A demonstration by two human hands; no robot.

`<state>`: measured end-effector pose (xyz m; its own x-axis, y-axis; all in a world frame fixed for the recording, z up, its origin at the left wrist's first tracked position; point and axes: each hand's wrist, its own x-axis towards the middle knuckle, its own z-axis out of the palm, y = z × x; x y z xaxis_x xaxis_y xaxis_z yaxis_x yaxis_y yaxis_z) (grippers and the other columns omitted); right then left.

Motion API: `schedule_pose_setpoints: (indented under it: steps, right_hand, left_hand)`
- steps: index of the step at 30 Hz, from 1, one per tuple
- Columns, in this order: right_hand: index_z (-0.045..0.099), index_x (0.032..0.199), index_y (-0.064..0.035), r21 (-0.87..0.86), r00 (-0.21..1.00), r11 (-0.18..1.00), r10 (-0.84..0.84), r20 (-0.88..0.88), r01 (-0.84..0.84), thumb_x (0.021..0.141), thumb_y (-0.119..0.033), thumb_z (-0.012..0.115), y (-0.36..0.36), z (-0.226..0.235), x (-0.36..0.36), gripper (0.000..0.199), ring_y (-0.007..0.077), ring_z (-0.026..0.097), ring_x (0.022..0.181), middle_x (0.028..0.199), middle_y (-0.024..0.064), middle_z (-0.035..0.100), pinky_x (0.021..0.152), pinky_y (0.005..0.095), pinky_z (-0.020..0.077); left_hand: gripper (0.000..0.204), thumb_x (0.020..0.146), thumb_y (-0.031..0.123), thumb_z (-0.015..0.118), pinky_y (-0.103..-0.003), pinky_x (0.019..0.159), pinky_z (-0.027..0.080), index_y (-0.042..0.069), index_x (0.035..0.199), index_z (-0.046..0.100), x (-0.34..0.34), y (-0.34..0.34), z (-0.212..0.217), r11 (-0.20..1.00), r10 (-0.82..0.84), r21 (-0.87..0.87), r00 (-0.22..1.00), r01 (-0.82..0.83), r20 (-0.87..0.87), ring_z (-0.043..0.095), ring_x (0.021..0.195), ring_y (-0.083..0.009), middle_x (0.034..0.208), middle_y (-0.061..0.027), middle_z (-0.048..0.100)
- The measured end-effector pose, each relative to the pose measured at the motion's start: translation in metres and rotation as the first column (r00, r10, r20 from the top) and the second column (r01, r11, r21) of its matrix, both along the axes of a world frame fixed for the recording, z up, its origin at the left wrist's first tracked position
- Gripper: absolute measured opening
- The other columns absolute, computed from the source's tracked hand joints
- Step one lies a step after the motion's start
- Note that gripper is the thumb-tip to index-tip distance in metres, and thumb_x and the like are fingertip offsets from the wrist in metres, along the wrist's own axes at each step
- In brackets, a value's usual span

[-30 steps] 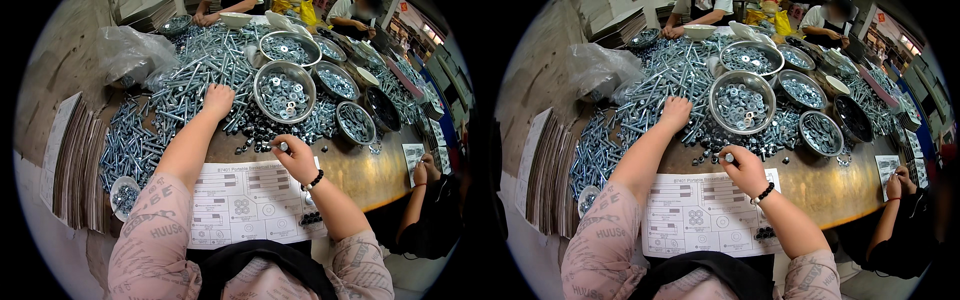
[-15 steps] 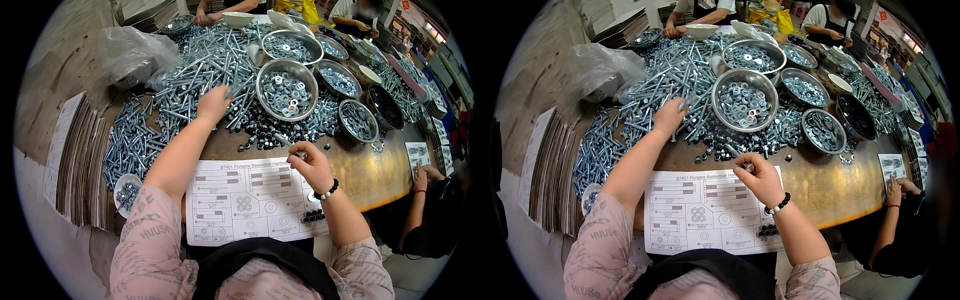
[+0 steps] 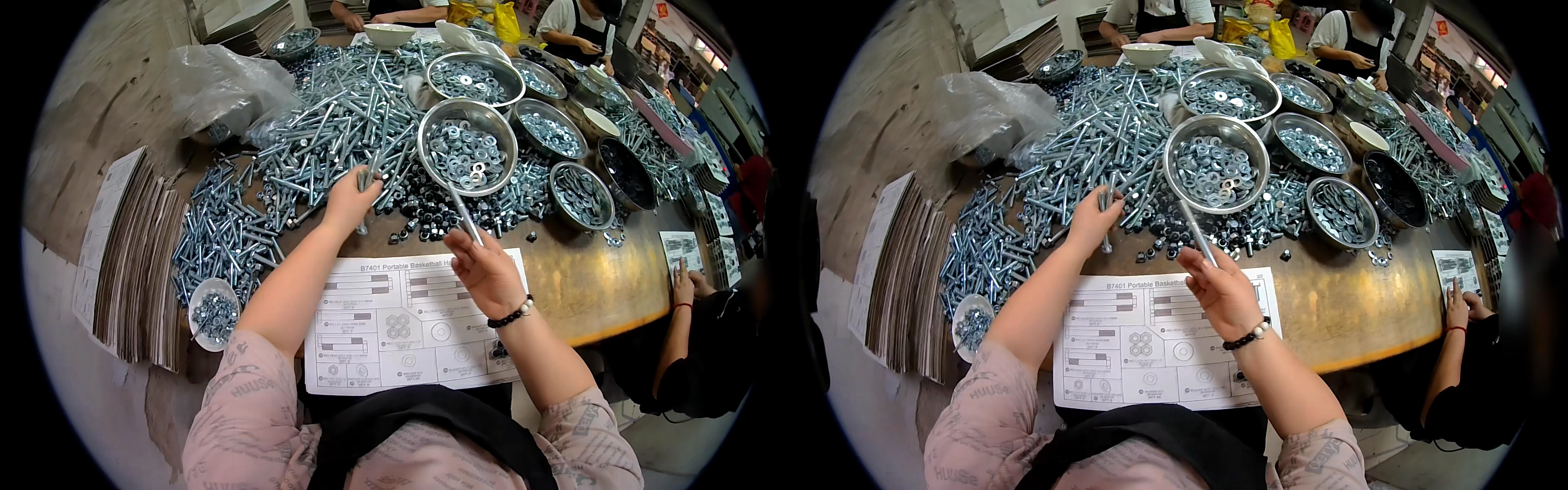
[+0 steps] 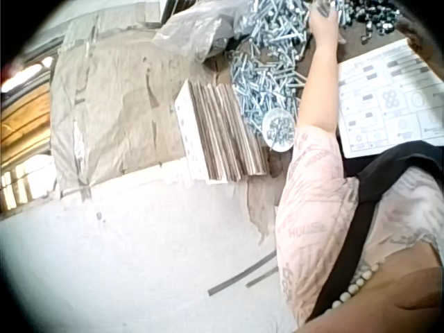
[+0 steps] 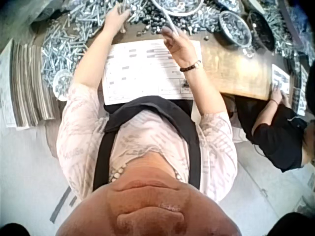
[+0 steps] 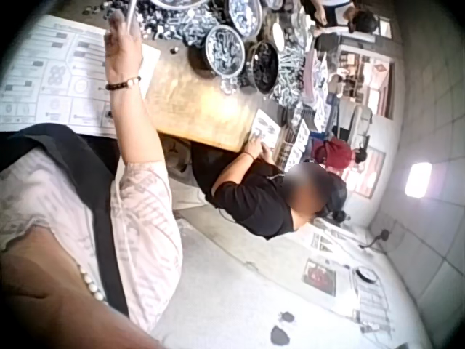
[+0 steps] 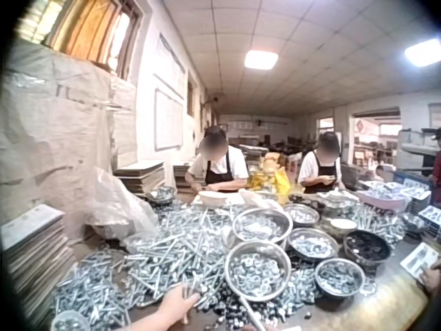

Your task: The person sorts metal fasteners from a large pile on a table into designated areas on a printed layout sheet. They pick up bolts, nuts, and washers by hand and place them into specific slots on the sheet, repeating the process continuously.

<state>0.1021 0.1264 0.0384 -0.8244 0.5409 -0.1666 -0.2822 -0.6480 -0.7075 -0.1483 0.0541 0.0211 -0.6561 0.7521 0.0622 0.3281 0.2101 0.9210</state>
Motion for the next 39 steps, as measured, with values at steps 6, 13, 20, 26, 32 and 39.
schedule_pose_setpoints:
  steps: [6, 13, 20, 26, 32, 39]
  right_hand:
    - [0.044, 0.106, -0.0036, -0.298, 0.997, 0.951, -0.072, 0.030, 0.078, 0.095, -0.020, 0.040, -0.036, -0.018, -0.032, 0.020, 0.0199, 0.053, 0.105, 0.114, 0.0123, 0.055, 0.082, 0.0301, 0.0448]
    - [0.046, 0.112, -0.0057, -0.225, 0.998, 0.974, 0.009, -0.055, -0.021, 0.093, -0.020, 0.044, -0.036, -0.021, -0.029, 0.024, 0.0141, 0.049, 0.073, 0.095, 0.0065, 0.057, 0.069, 0.0294, 0.0463]
    - [0.055, 0.103, -0.0063, 0.204, 0.921, 0.921, -0.362, 0.145, 0.331, 0.085, -0.014, 0.057, 0.016, 0.001, 0.007, 0.020, 0.0090, 0.055, 0.071, 0.078, 0.0002, 0.057, 0.062, 0.0222, 0.0446]
    - [0.059, 0.108, -0.0046, 0.644, 0.880, 0.765, -0.324, 0.348, 0.027, 0.083, -0.013, 0.060, 0.027, -0.010, 0.030, 0.026, 0.0057, 0.049, 0.068, 0.077, -0.0024, 0.053, 0.060, 0.0195, 0.0394]
    - [0.062, 0.098, -0.0029, 0.913, 0.874, 0.325, -0.332, 0.355, -0.247, 0.079, -0.011, 0.063, 0.030, -0.021, 0.039, 0.021, 0.0198, 0.055, 0.079, 0.087, 0.0084, 0.056, 0.070, 0.0285, 0.0440]
    - [0.063, 0.089, -0.0096, 0.907, 0.940, -0.282, -0.229, 0.252, -0.312, 0.071, -0.008, 0.063, 0.019, -0.037, 0.023, 0.018, 0.0264, 0.055, 0.082, 0.083, 0.0071, 0.056, 0.072, 0.0359, 0.0454]
  left_hand:
    - [0.018, 0.084, 0.007, 0.056, -0.020, 0.050, 0.043, 0.002, 0.100, 0.050, 0.069, -0.044, 0.031, 0.943, -0.305, 0.266, 0.834, 0.199, 0.460, 0.053, 0.054, -0.0079, 0.074, -0.0062, 0.059]
    - [0.028, 0.082, 0.008, 0.059, -0.020, 0.051, 0.044, 0.003, 0.109, 0.051, 0.109, -0.055, 0.026, 0.908, -0.418, 0.158, 0.816, 0.388, 0.399, 0.053, 0.057, -0.0076, 0.075, -0.0033, 0.059]
    - [0.033, 0.080, 0.020, 0.062, -0.034, 0.059, 0.048, 0.004, 0.107, 0.053, 0.109, -0.043, 0.009, 0.887, -0.425, -0.343, 0.838, 0.310, -0.343, 0.061, 0.068, -0.0214, 0.080, -0.0103, 0.063]
    - [0.036, 0.075, 0.033, 0.064, -0.040, 0.072, 0.046, 0.010, 0.102, 0.057, 0.140, -0.022, -0.008, 0.686, -0.678, -0.683, 0.561, 0.252, -0.475, 0.060, 0.080, -0.0284, 0.086, -0.0126, 0.062]
    - [0.061, 0.061, 0.036, 0.074, -0.037, 0.087, 0.039, 0.009, 0.112, 0.055, 0.127, -0.039, -0.010, 0.798, -0.595, -0.475, 0.607, 0.370, -0.527, 0.051, 0.099, -0.0265, 0.104, -0.0100, 0.055]
    - [0.068, 0.059, 0.031, 0.076, -0.038, 0.093, 0.036, 0.008, 0.118, 0.051, 0.092, -0.076, -0.009, 0.795, -0.574, -0.495, 0.698, 0.351, -0.427, 0.046, 0.108, -0.0275, 0.115, -0.0099, 0.049]
